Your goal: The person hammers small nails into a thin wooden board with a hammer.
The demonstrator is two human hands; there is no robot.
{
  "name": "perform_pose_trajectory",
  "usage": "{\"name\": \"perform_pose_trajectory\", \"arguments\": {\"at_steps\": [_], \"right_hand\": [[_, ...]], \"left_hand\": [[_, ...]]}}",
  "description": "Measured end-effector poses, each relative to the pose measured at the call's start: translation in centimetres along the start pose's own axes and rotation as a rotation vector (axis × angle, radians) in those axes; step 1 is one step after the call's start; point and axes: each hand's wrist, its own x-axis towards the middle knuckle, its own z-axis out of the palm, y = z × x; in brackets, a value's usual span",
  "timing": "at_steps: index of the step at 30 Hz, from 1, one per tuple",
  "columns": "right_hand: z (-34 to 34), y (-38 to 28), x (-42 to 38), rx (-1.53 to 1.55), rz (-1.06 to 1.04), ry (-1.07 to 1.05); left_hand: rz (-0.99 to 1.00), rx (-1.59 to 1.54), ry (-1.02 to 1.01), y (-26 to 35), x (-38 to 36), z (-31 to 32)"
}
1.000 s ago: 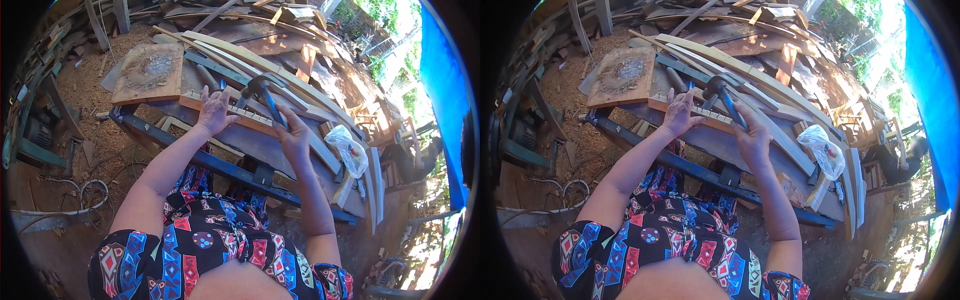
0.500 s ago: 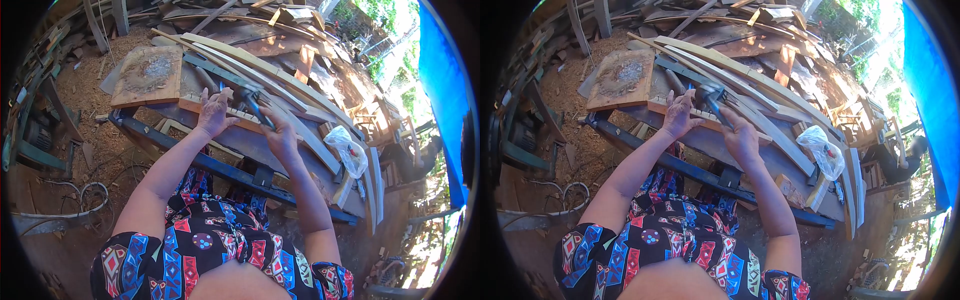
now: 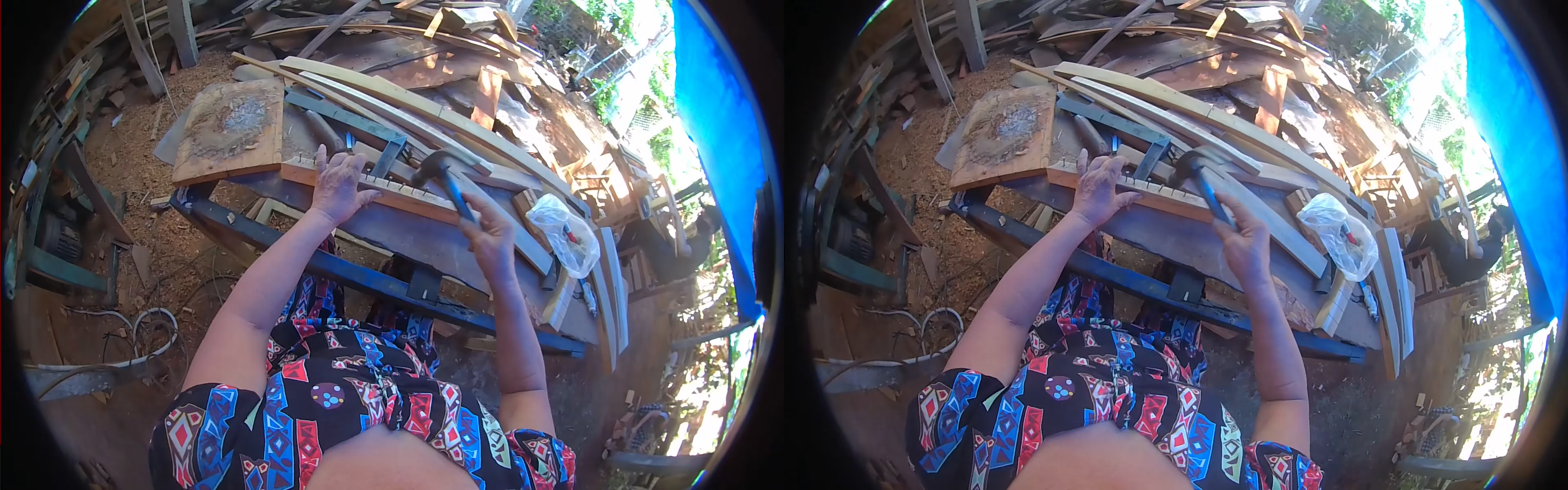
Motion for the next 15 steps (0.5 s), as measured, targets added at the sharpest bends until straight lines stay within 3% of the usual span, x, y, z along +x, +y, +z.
{"name": "perform_pose_trajectory", "arguments": {"at_steps": [1, 2, 6, 9, 11, 15], "right_hand": [[-0.2, -0.5, -0.3, 0.127, 0.095, 0.038], [-0.5, -0.6, -0.1, 0.182, -0.021, 0.067], [-1.2, -0.9, -0.7, 0.175, 0.042, 0.163], [-0.7, 1.6, -1.6, -0.059, -0.024, 0.092], [-1.3, 0.5, -1.9, 0.182, 0.32, 0.043], [-2.2, 1.2, -3.1, 0.294, 0.213, 0.19]], "left_hand": [[-0.006, -0.018, -0.012, 0.0, -0.2, -0.1], [-0.005, -0.013, -0.017, 0.1, -0.3, -0.2], [0.016, 0.012, -0.03, 0.0, 0.0, -0.1], [0.013, 0.041, -0.053, 0.3, -0.3, -0.2], [0.01, 0.06, -0.066, 0.3, -0.1, -0.6], [0.004, 0.071, -0.132, 0.7, 0.2, -1.3]]}}
